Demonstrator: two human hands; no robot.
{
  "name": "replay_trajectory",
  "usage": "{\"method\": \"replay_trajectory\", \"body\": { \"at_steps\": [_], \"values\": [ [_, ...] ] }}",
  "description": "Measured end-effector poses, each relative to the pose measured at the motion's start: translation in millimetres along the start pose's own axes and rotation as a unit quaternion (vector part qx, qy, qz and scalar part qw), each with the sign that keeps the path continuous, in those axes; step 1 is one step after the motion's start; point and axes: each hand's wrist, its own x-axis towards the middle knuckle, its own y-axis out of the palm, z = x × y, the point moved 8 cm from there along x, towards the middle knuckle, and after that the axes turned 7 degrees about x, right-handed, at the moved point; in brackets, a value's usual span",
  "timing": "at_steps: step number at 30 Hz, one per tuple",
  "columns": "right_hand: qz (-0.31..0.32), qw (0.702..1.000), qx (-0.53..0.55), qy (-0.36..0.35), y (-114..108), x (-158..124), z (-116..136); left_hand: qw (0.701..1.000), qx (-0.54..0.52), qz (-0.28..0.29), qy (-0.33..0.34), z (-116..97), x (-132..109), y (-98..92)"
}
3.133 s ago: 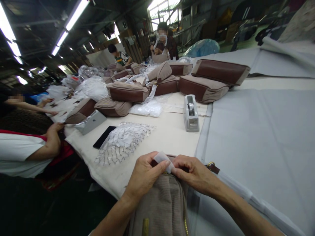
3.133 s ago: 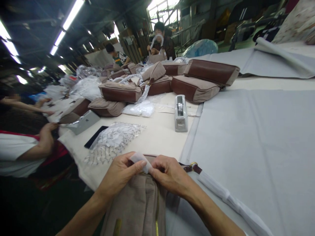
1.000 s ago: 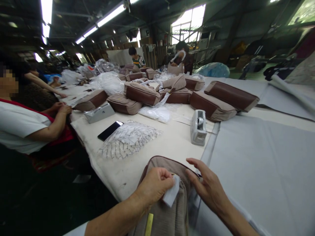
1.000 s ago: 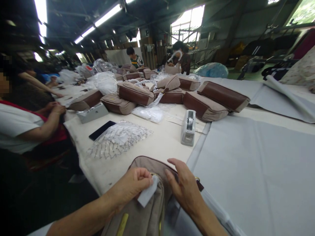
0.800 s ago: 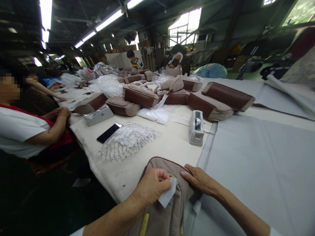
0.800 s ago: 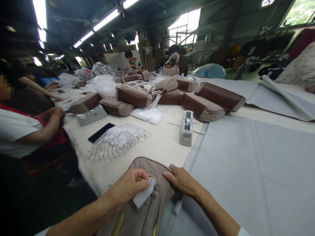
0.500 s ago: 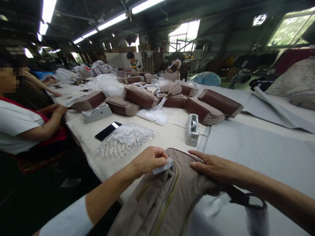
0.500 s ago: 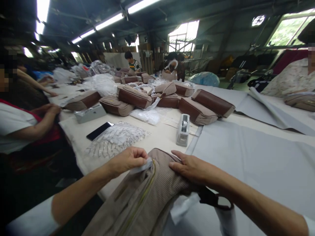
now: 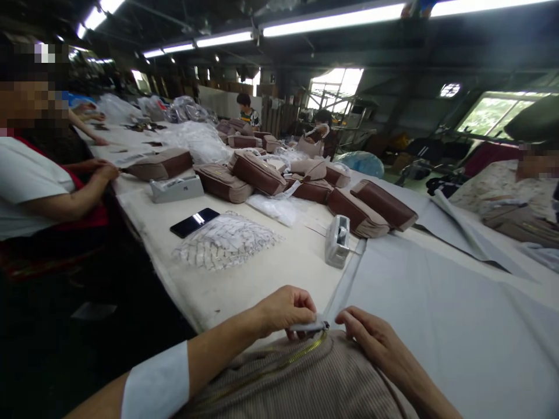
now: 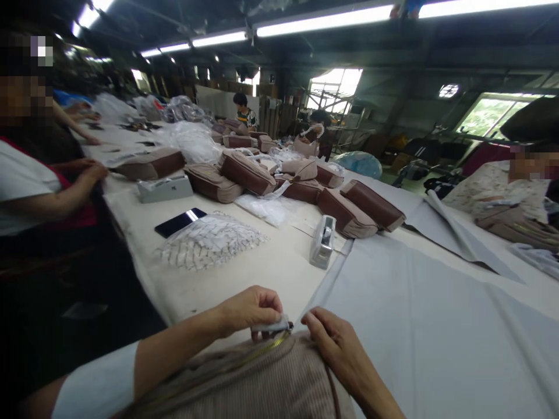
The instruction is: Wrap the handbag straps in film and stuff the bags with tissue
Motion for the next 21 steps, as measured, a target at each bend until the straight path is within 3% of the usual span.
{"method": "replay_trajectory", "body": {
  "at_steps": [2,7,12,14,18,21],
  "values": [
    [0.018,0.999,0.037,-0.007,6.0,7.4,-0.6,1.000,-0.002,0.001,0.000,-4.6,1.0,-2.7],
    [0.131,0.984,0.120,-0.008,17.7,22.5,2.5,1.000,-0.015,-0.022,0.001,-6.4,-1.7,-8.5],
    [0.195,0.953,0.230,0.008,33.2,43.8,-0.3,0.984,0.096,-0.124,0.082,-23.0,-8.4,-17.8],
    [0.198,0.943,0.264,0.031,39.8,49.3,-6.7,0.979,0.115,-0.151,0.077,-23.4,-11.4,-22.6],
    [0.183,0.933,0.307,0.047,45.1,51.8,-16.0,0.993,0.034,-0.114,0.000,-2.4,-10.4,-26.2],
    [0.204,0.919,0.334,0.051,47.5,51.5,-14.0,0.996,-0.016,-0.092,-0.008,6.1,-6.5,-25.7]
  ]
}}
